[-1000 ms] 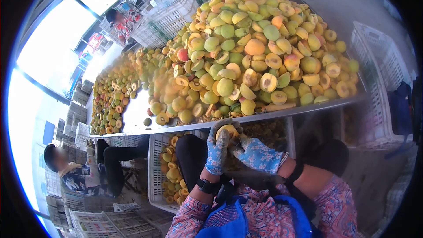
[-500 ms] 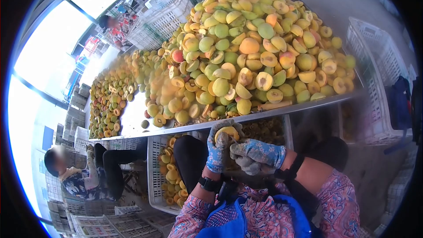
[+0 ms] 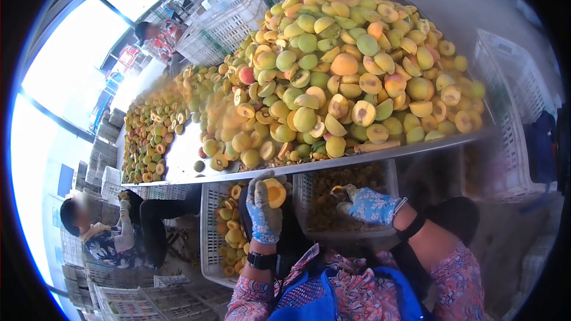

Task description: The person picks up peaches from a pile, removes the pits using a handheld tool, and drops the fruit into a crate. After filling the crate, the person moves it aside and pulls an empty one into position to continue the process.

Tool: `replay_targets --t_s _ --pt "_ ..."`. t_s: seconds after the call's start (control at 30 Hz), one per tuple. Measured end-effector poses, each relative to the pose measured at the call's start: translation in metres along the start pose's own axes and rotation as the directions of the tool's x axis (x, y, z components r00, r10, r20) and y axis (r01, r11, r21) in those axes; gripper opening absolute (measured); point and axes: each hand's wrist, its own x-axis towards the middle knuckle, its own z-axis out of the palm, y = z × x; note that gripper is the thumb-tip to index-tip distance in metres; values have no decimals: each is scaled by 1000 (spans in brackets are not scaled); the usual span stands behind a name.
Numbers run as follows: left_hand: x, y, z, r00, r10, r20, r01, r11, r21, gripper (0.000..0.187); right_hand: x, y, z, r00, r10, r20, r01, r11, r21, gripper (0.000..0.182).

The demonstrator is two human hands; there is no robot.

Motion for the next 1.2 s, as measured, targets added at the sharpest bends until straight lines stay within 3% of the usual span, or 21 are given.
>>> replay_targets --t_s 0.1,0.13,0.17,0.23,0.3,0.37,0.43,0.53,0.57,0.63,0.7,0.8,0.83,0.87,0.9,0.93,0.97,1.03,1.1,1.17,1.2 --pt "5 46 -73 981 121 -155 -72 955 286 27 1 12 1 998 34 -61 -46 977 -209 68" --pt "13 45 -126 986 142 -87 -52 757 651 28 1 14 2 997 29 -73 -51 947 -316 65" --pt "17 49 -143 966 250 -63 -18 311 950 32 2 13 2 997 24 -74 -46 947 -318 65" --pt "32 61 -138 897 381 225 -208 -87 974 35 3 8 2 999 17 -30 -26 942 -334 61" --pt "56 58 -105 942 245 229 -246 40 968 35 5 -2 2 1000 -3 -21 -4 937 -350 59" --pt "96 29 -83 914 119 387 -394 33 919 39 12 -3 5 998 -63 -18 55 955 -291 58" --pt "125 7 -52 865 44 500 -487 -162 858 43 18 0 7 994 -98 -48 80 957 -279 57" --pt "163 -33 -53 810 -44 585 -576 -248 779 53 19 -5 1 996 -87 -36 77 970 -231 56" --pt "169 -34 -50 809 -47 586 -578 -247 778 53 18 -7 -1 995 -91 -33 82 974 -212 55" --pt "165 -15 -33 826 -279 489 -552 -229 802 51 18 -9 0 995 -95 -25 88 978 -188 55" --pt "171 -17 -44 806 -242 540 -585 -192 788 45 20 -10 -1 994 -102 -43 94 981 -168 54" --pt "168 -6 -56 878 45 476 -474 205 856 37 27 -6 8 942 -260 -211 241 964 -113 52" --pt "161 -7 -58 877 40 478 -476 202 856 37 27 -8 9 942 -259 -212 241 965 -106 52" --pt "147 -3 -54 938 8 345 -310 458 833 35 28 -13 9 919 -298 -257 296 954 -48 49" --pt "133 2 -48 974 -60 216 -120 675 728 32 29 -19 10 892 -333 -304 352 936 6 47" --pt "113 11 -34 973 -99 210 -52 789 612 30 28 -25 11 893 -332 -305 351 936 9 47" --pt "95 14 -21 972 -105 212 -49 789 612 30 27 -31 14 847 -368 -385 428 900 81 43" --pt "62 12 3 952 -196 234 137 959 247 30 28 -36 21 798 -384 -463 497 855 147 40" --pt "36 2 21 938 -220 268 234 972 -20 29 35 -35 30 720 -439 -538 590 795 142 38" --pt "24 1 34 925 -241 294 283 953 -111 31 38 -29 31 733 -412 -541 553 824 123 39" --pt "23 -3 36 909 -281 309 350 915 -199 32 39 -26 30 706 -461 -538 547 837 -1 38"
